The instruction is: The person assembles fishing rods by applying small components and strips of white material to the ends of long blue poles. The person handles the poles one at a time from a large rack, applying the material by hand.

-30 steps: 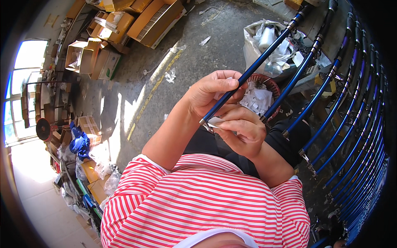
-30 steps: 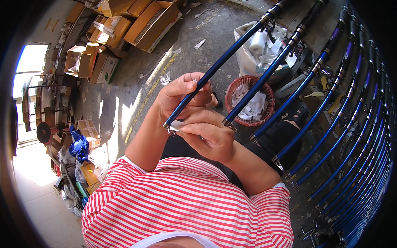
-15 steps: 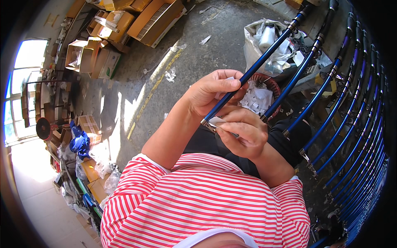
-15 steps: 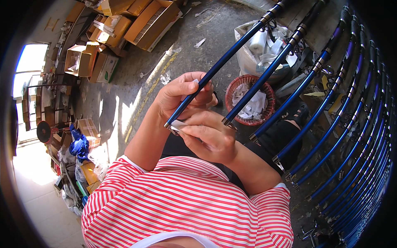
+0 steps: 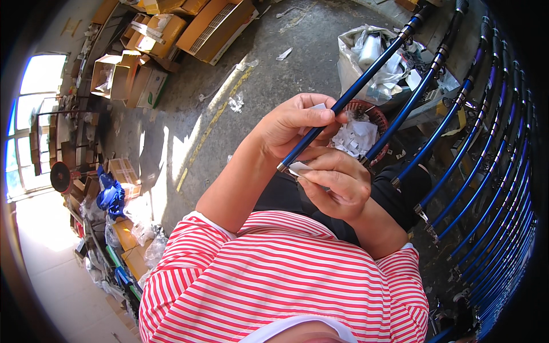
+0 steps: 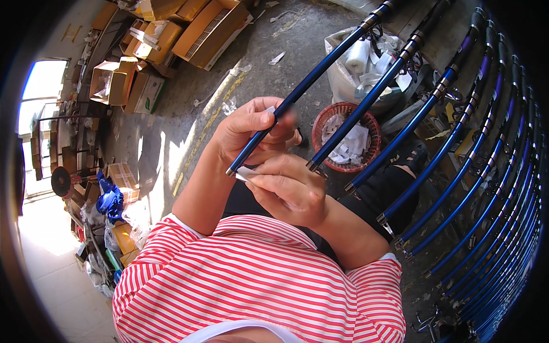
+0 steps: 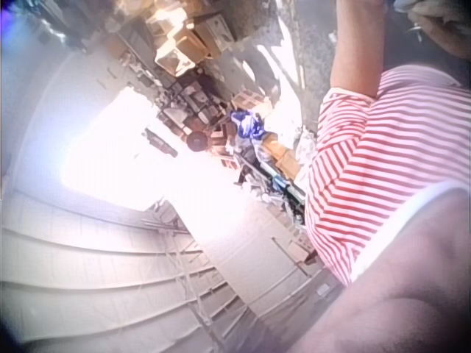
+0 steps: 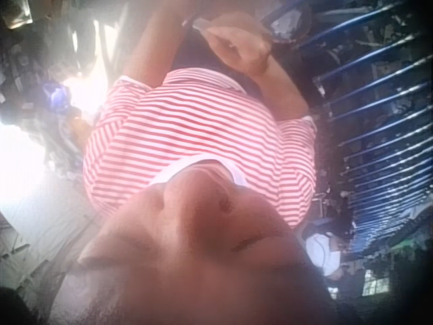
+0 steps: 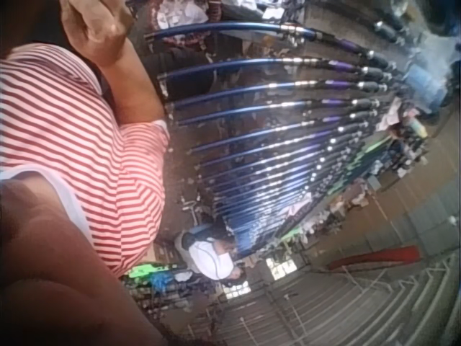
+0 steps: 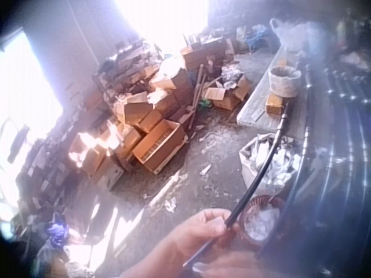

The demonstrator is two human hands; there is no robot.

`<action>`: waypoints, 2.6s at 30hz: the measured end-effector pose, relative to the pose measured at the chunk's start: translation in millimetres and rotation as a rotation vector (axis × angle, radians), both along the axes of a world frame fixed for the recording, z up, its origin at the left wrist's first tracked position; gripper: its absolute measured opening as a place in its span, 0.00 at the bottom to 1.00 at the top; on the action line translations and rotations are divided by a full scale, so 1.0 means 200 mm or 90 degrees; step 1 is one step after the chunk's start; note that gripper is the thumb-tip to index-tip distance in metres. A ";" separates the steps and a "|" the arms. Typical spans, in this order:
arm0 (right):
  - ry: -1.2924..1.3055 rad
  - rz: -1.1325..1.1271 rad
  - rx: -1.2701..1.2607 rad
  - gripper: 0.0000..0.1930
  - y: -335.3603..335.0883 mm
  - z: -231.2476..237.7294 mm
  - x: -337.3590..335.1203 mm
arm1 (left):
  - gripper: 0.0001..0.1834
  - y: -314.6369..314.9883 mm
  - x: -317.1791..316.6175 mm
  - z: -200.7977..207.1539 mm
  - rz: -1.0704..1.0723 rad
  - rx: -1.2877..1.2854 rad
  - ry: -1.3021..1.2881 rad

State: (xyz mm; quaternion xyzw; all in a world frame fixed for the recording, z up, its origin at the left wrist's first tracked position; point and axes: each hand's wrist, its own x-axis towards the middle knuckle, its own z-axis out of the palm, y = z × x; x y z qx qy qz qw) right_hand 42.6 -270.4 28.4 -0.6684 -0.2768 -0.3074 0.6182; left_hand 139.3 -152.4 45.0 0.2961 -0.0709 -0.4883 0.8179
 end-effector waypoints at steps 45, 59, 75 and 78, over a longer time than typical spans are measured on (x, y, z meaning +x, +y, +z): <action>0.011 -0.015 -0.012 0.07 0.01 0.03 -0.01 | 0.29 -0.05 -0.02 0.17 0.033 0.285 -0.249; 0.022 -0.164 0.018 0.11 -0.16 -0.04 -0.25 | 0.18 -0.32 -0.07 -0.04 -0.038 0.045 0.008; 0.022 -0.122 0.089 0.10 -0.21 -0.03 -0.29 | 0.17 -0.24 -0.16 -0.11 -0.137 -0.187 0.096; 0.028 -0.100 0.083 0.10 -0.20 -0.03 -0.28 | 0.19 -0.20 -0.15 -0.13 -0.159 -0.177 0.096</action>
